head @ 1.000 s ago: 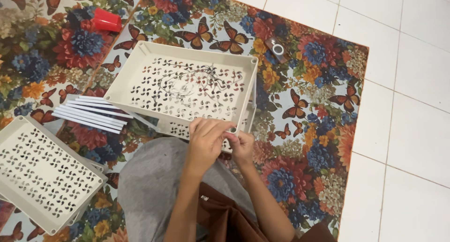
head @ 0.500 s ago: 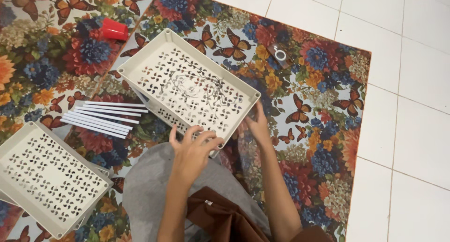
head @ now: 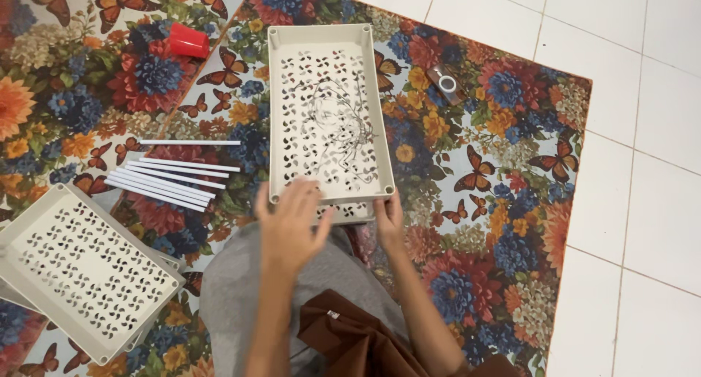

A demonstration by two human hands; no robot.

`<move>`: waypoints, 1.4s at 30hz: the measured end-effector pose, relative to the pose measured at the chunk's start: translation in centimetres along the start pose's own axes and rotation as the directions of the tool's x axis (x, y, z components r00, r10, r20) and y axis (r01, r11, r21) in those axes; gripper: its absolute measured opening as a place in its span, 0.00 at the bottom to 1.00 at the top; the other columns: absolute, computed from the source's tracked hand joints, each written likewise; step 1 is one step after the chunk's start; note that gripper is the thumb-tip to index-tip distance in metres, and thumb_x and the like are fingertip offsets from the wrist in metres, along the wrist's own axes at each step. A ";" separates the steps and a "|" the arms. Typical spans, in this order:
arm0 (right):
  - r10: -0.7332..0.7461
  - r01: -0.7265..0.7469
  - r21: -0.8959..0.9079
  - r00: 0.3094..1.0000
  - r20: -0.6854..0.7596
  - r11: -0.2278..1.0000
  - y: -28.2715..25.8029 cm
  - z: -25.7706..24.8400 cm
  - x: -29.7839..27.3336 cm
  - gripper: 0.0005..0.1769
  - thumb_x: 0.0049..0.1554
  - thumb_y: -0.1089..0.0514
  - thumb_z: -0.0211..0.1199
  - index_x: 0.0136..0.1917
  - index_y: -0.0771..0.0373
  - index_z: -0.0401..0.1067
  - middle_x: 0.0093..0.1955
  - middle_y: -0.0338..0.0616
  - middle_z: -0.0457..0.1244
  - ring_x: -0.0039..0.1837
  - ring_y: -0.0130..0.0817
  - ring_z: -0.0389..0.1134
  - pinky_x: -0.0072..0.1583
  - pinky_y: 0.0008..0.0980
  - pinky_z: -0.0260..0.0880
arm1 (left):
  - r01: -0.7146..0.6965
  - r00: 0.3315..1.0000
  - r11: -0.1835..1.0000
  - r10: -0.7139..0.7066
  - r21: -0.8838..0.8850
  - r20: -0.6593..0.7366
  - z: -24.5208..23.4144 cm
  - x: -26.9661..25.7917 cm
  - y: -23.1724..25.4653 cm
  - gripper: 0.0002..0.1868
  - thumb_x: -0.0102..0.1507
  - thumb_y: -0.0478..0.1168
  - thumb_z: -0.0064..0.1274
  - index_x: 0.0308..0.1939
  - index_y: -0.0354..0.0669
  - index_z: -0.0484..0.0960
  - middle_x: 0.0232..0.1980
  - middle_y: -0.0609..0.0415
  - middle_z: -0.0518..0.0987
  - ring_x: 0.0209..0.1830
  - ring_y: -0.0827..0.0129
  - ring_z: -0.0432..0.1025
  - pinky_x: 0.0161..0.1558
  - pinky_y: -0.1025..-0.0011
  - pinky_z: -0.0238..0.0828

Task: The person sits on a floral mat and assembles white perforated plastic trays by inserting white plastic rods into corner holes. They repeatedly pick up trays, align rods, and insert them, stacking completed trays and handling loose rods on the floor.

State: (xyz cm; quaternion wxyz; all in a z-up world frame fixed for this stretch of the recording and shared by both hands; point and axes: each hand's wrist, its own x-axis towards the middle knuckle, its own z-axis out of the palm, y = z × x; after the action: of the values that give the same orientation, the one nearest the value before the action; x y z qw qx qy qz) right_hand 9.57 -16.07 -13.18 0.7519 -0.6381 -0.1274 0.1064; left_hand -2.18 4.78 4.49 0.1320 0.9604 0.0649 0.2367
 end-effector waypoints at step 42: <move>0.324 -0.289 0.182 0.923 -0.207 0.940 -9.0 -0.5 8.4 0.36 0.61 0.48 0.73 0.73 0.69 0.65 0.56 0.44 0.69 0.51 0.32 0.75 0.50 0.36 0.82 | -0.056 0.994 0.897 0.010 -0.438 -0.107 0.8 1.7 5.0 0.11 0.66 0.51 0.70 0.40 0.51 0.90 0.49 0.64 0.87 0.59 0.63 0.75 0.69 0.49 0.52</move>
State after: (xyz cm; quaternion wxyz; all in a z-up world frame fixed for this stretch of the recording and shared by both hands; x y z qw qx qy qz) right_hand 17.67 -15.28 -3.94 0.7810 -0.6004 0.0717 0.1562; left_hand 0.02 0.17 5.91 0.3384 0.8932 0.0002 0.2959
